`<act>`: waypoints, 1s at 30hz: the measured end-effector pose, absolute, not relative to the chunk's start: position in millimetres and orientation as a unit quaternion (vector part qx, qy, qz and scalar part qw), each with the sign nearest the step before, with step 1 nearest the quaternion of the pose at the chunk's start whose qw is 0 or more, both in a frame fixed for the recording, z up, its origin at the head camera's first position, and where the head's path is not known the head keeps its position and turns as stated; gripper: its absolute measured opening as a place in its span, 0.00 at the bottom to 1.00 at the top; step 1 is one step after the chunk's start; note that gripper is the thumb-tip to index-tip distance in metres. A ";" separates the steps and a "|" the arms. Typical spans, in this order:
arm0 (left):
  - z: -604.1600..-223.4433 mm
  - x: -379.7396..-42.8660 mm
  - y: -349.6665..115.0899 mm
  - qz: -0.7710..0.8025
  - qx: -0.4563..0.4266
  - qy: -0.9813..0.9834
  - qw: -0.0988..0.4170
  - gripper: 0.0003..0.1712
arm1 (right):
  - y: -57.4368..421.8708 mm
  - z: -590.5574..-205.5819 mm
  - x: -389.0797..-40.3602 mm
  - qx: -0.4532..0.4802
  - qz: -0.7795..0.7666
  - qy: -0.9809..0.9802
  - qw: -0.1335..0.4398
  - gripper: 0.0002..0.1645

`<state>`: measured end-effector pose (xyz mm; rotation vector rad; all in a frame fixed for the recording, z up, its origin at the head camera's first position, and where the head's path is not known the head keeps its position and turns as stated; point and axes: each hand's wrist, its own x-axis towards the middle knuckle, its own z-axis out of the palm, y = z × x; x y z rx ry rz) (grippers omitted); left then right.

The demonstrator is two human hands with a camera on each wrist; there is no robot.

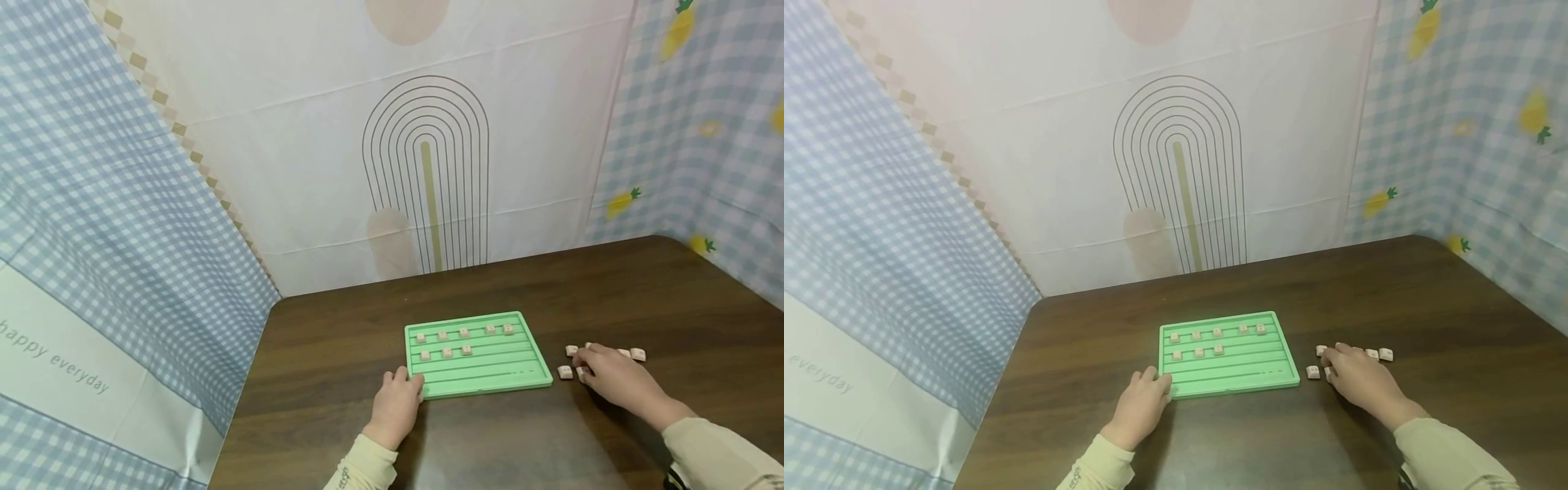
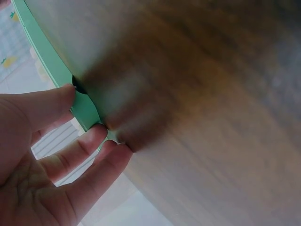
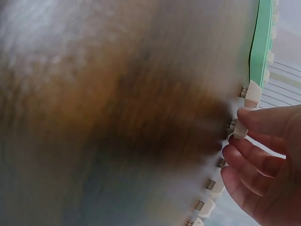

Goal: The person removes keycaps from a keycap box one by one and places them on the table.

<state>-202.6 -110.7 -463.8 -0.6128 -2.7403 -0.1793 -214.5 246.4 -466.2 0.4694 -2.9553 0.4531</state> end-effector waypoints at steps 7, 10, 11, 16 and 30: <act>-463.7 -202.2 -108.8 -0.073 -0.215 -0.962 0.153 0.08 | 250.7 -458.2 -213.0 0.149 0.136 -0.979 0.032 0.15; -464.1 -202.0 -108.5 -0.071 -0.216 -0.962 0.152 0.08 | 246.1 -452.7 -214.6 0.151 0.145 -0.977 0.045 0.15; -464.1 -201.8 -108.6 -0.069 -0.216 -0.962 0.153 0.08 | 242.8 -451.0 -216.2 0.153 0.147 -0.976 0.051 0.15; -462.4 -201.8 -109.8 -0.059 -0.218 -0.960 0.164 0.09 | 206.2 -446.3 -231.3 0.172 0.161 -0.968 0.086 0.14; -464.0 -201.9 -110.4 -0.047 -0.221 -0.960 0.164 0.09 | 87.9 -462.0 -257.7 0.206 0.140 -0.957 0.150 0.12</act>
